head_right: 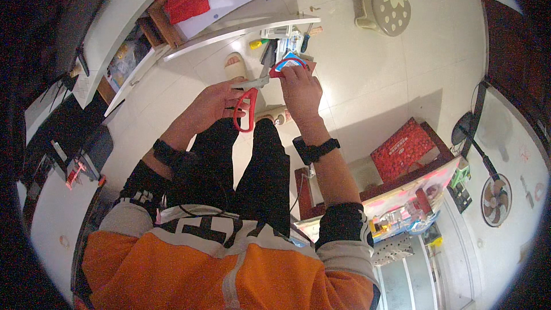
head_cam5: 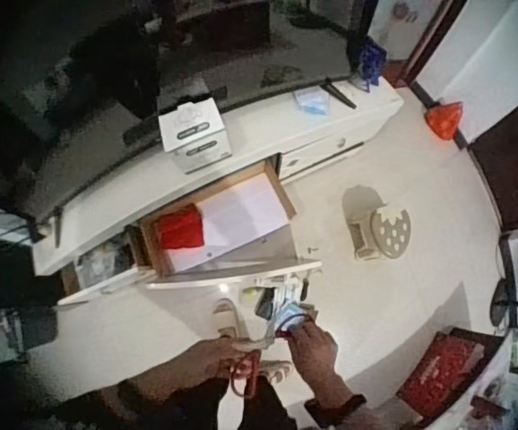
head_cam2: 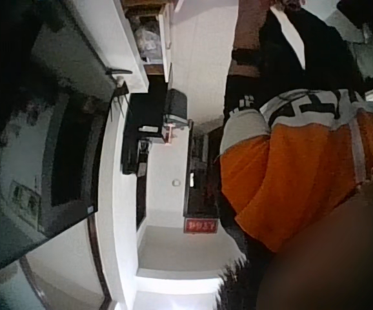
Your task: The person assembles a white furniture piece by inserting wooden dowels and screws into pre-drilled holes. They use a screwdriver to tighten the screws and a pair of scissors to cut a small piece of wood. The person works on the floor, surrounded by various tools and materials.
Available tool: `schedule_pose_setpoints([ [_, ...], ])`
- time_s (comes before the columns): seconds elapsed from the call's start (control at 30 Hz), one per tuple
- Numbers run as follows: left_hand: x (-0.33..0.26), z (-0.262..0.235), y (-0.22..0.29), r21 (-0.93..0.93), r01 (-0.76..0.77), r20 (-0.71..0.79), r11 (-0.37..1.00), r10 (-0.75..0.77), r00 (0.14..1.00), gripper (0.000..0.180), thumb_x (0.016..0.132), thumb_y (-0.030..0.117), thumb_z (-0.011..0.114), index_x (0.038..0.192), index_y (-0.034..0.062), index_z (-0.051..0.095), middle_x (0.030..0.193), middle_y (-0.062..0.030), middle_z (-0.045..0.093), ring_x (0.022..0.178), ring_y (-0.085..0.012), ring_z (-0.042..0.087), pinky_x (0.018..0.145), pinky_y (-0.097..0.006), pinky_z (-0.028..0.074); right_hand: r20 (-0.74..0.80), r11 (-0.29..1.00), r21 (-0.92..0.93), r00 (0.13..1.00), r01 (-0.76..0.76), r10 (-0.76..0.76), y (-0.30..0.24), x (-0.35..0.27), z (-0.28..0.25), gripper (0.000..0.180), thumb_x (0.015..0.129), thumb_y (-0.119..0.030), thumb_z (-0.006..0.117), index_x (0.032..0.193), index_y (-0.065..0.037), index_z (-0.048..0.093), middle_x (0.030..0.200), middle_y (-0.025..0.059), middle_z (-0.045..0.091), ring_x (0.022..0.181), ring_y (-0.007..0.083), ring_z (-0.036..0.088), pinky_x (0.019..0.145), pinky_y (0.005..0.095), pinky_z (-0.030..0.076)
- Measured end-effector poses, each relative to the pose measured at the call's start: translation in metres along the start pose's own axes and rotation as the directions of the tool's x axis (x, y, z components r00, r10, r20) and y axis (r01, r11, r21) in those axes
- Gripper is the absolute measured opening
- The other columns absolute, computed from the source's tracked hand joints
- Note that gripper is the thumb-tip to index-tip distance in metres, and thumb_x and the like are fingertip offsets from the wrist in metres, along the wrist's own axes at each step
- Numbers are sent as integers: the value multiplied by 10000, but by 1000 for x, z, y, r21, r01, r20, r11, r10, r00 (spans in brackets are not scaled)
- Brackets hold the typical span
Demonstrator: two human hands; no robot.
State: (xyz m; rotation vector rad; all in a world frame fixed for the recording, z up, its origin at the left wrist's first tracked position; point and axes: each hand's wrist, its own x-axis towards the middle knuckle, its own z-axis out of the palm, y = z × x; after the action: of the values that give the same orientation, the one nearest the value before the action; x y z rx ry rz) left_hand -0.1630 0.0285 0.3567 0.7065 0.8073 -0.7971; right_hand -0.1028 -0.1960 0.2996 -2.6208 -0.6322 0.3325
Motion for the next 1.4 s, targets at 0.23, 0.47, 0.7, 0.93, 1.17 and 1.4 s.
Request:
schedule_pose_setpoints([
  [0.23, 18, 3, -19, 168, -153, 21, 974, 152, 988, 394, 968, 271, 545, 1268, 16, 558, 1120, -77, 621, 1027, -170, 607, 897, -320, 508, 314, 831, 297, 870, -470, 380, -13, -14, 6, 298, 930, -298, 612, 1073, -38, 637, 844, 99, 679, 653, 152, 617, 554, 295, 465],
  [0.47, 48, 19, -30, 247, -218, 25, 944, 218, 976, 277, 961, 159, 541, 1163, -14, 617, 1042, -96, 651, 855, -130, 626, 771, -266, 521, 519, 250, 726, 749, -640, 411, -41, -4, -9, 352, 1005, -278, 447, 1127, 17, 596, 933, 92, 646, 772, 119, 590, 669, 262, 486],
  [0.7, 73, 47, -9, 515, -513, 212, 686, 478, 852, 224, 927, 98, 571, 1119, -13, 596, 993, -89, 633, 878, -159, 632, 767, -301, 530, 519, 198, 744, 738, -638, 431, -33, 24, -37, 453, 984, -416, 437, 1164, -19, 563, 1000, 36, 607, 850, 89, 547, 715, 235, 453],
  [0.93, 146, 21, 16, 418, -438, 91, 796, 443, 892, 261, 910, 226, 618, 1081, 30, 643, 866, -81, 676, 772, -141, 634, 710, -300, 518, 591, 650, 400, 724, -646, 355, 89, 79, -59, 379, 848, -270, 701, 1082, -23, 535, 923, 54, 610, 794, 152, 586, 697, 294, 496],
  [1.17, 257, -46, 48, 709, -260, -234, 655, 566, 790, 256, 908, 246, 605, 1064, 58, 684, 936, -131, 708, 851, -192, 670, 777, -315, 520, 574, 987, -130, 805, -93, 152, 235, 159, -7, 615, 804, -430, 706, 1213, -14, 512, 1103, 183, 614, 972, 318, 632, 827, 404, 509],
  [1.4, 371, -67, 67, 894, -177, -59, 411, 501, 863, 296, 887, 215, 602, 1092, 9, 659, 914, -66, 678, 804, -151, 610, 771, -298, 504, 709, 973, -205, 702, 108, 71, 328, 220, 89, 531, 771, -247, 648, 1237, -26, 523, 1143, 189, 620, 1075, 347, 603, 889, 418, 503],
])
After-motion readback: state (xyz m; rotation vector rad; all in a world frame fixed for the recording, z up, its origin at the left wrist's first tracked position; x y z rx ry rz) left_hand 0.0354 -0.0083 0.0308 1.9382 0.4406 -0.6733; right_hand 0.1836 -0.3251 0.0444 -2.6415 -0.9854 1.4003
